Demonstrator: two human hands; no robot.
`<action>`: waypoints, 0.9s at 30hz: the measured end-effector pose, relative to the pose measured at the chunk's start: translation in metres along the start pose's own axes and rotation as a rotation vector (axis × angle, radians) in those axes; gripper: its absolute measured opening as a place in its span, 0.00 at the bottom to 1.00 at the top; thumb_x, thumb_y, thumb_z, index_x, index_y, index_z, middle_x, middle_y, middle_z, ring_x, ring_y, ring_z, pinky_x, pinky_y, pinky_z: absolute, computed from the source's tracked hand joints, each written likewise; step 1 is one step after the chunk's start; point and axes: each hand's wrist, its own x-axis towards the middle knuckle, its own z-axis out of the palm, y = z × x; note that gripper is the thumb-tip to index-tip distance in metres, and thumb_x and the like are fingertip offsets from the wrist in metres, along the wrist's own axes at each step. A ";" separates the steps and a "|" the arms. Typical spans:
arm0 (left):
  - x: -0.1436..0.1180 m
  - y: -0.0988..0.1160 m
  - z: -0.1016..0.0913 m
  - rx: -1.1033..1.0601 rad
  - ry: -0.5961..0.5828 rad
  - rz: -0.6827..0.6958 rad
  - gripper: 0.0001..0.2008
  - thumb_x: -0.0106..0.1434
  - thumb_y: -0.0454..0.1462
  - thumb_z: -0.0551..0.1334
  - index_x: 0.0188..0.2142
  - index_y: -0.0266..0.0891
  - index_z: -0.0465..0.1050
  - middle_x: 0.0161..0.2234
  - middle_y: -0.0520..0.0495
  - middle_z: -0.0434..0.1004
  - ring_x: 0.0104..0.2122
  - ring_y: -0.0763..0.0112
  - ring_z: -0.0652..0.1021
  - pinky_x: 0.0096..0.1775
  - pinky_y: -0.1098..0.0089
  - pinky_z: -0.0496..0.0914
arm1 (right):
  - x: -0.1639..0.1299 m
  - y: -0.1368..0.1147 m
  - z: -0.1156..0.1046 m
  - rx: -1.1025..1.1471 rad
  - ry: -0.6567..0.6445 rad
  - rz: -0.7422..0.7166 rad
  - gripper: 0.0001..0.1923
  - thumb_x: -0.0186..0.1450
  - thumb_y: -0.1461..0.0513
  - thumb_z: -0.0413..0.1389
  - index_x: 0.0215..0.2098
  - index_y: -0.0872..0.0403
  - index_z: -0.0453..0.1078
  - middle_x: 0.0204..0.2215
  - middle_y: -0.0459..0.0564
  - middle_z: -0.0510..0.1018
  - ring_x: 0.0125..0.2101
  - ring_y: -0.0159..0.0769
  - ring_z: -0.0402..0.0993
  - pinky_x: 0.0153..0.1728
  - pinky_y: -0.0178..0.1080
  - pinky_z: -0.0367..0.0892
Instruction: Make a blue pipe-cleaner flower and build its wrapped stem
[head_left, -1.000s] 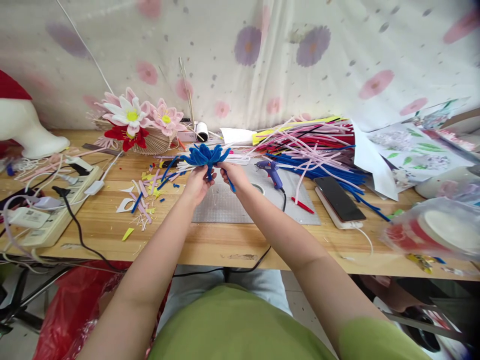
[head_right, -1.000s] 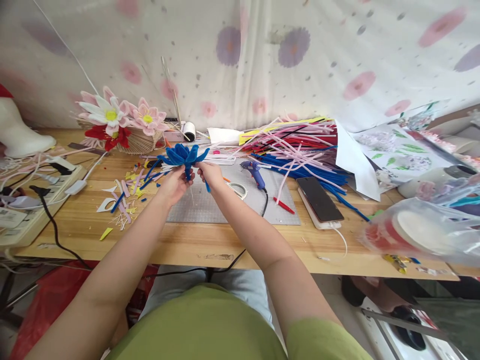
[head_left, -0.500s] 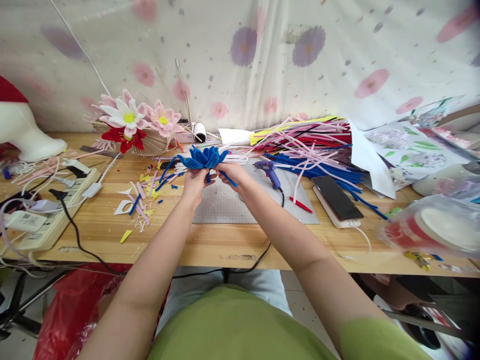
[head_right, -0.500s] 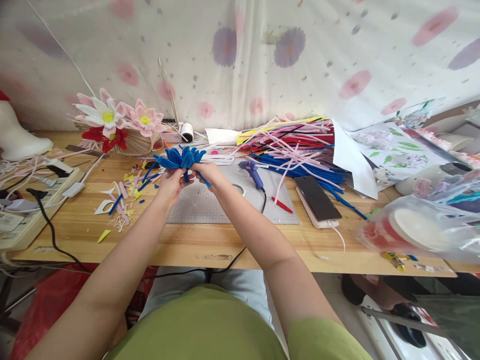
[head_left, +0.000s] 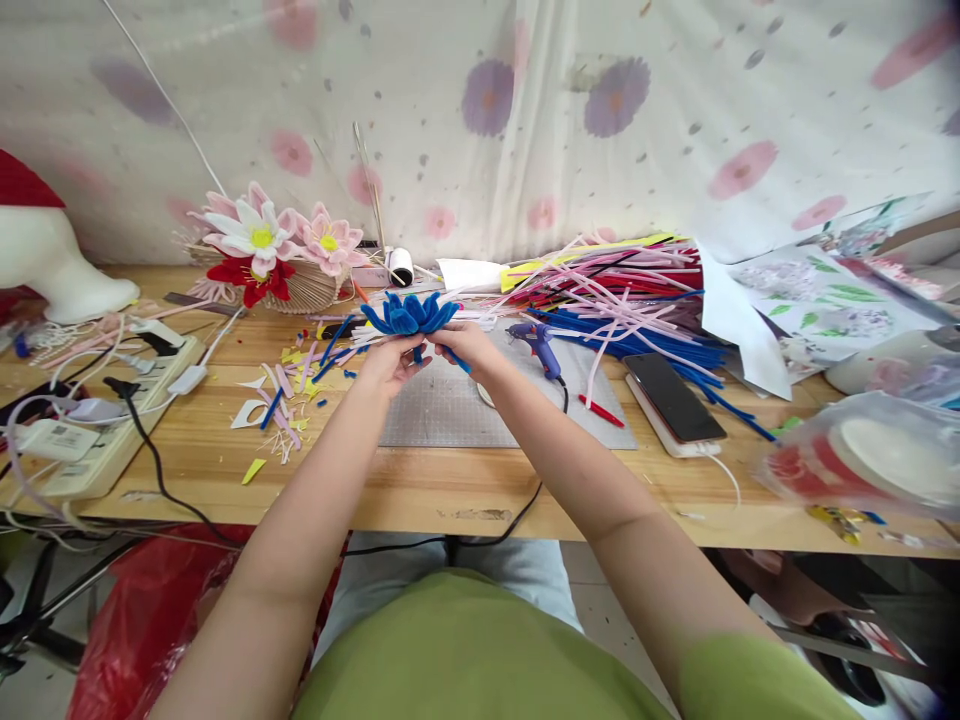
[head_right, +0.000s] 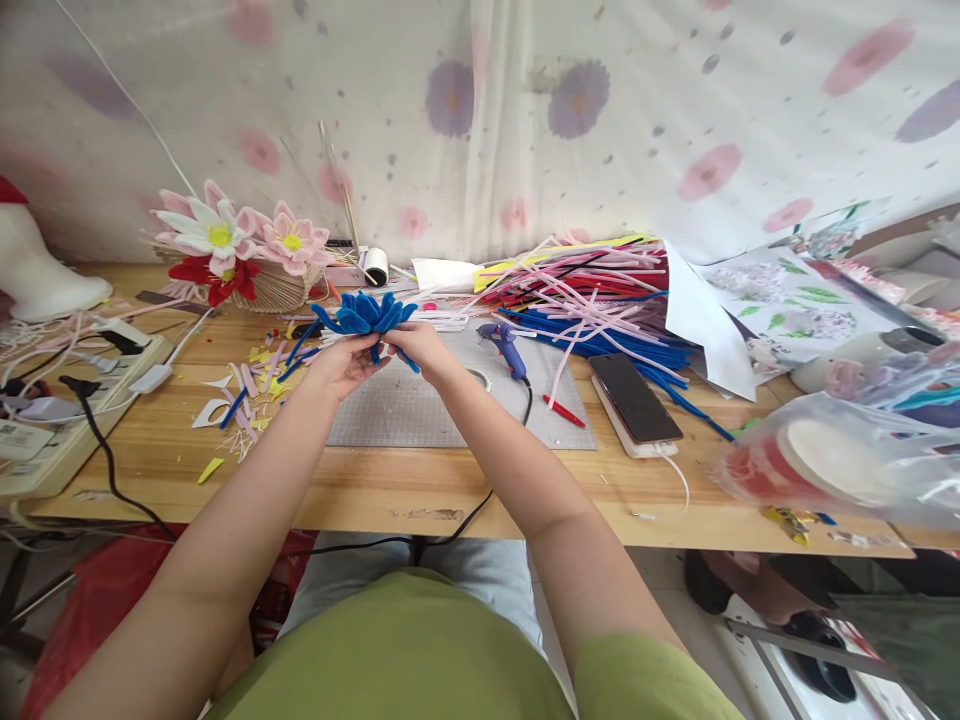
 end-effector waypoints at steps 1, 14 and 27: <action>0.000 0.001 -0.001 -0.020 -0.018 -0.057 0.06 0.48 0.26 0.63 0.25 0.33 0.68 0.21 0.52 0.70 0.23 0.78 0.72 0.31 0.71 0.71 | 0.001 0.001 -0.001 0.010 -0.007 0.013 0.05 0.50 0.65 0.53 0.18 0.58 0.65 0.10 0.40 0.65 0.11 0.20 0.53 0.13 0.28 0.48; -0.003 0.011 -0.007 -0.167 -0.358 -0.318 0.06 0.59 0.35 0.54 0.27 0.35 0.62 0.18 0.53 0.56 0.14 0.82 0.58 0.12 0.81 0.51 | 0.005 -0.008 -0.010 0.252 -0.087 0.350 0.05 0.54 0.67 0.54 0.23 0.58 0.62 0.10 0.37 0.62 0.10 0.17 0.50 0.10 0.23 0.42; 0.000 -0.017 -0.015 -0.345 -0.252 -0.386 0.10 0.65 0.36 0.46 0.32 0.34 0.62 0.18 0.55 0.54 0.13 0.84 0.56 0.11 0.83 0.48 | 0.011 0.007 -0.023 0.426 -0.156 0.605 0.07 0.62 0.68 0.49 0.25 0.59 0.63 0.10 0.37 0.61 0.08 0.16 0.49 0.09 0.20 0.42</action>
